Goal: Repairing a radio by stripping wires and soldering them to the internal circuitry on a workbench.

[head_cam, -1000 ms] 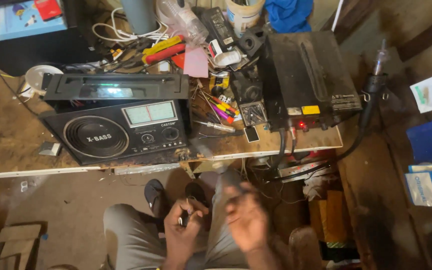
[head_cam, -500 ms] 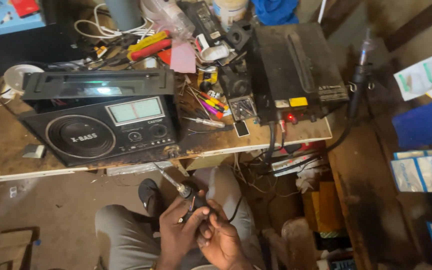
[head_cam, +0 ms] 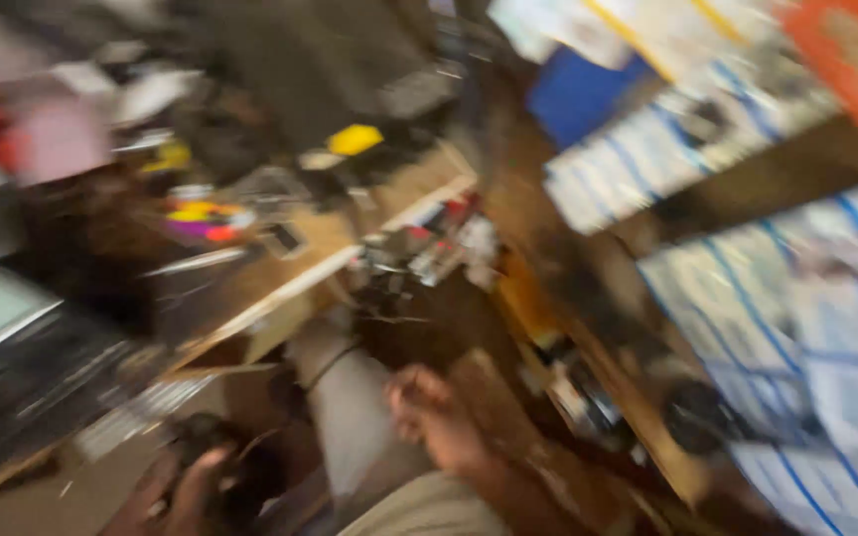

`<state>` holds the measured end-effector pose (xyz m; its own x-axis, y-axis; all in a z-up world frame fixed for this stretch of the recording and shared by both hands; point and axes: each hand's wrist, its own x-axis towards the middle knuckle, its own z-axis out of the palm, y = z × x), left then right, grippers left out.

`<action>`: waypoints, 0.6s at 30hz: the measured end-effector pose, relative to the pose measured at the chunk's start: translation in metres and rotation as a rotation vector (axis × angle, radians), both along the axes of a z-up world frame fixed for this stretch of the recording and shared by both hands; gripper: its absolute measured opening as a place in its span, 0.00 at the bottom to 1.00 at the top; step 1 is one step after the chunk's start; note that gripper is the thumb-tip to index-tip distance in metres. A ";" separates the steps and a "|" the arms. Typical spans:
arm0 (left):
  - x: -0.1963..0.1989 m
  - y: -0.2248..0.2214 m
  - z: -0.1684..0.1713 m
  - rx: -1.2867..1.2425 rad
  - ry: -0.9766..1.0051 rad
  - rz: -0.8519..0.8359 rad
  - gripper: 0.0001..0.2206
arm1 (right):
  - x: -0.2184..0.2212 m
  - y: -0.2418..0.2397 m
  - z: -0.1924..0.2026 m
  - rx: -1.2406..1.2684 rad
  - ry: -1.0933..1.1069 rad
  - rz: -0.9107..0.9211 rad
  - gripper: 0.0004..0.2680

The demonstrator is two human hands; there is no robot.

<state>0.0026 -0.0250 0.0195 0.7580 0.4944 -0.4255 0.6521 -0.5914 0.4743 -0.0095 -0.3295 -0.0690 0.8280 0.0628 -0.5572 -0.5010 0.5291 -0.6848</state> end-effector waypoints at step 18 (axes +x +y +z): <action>-0.017 0.015 -0.044 -0.444 -0.153 0.175 0.18 | 0.099 -0.301 -0.062 -1.983 -0.388 -0.248 0.07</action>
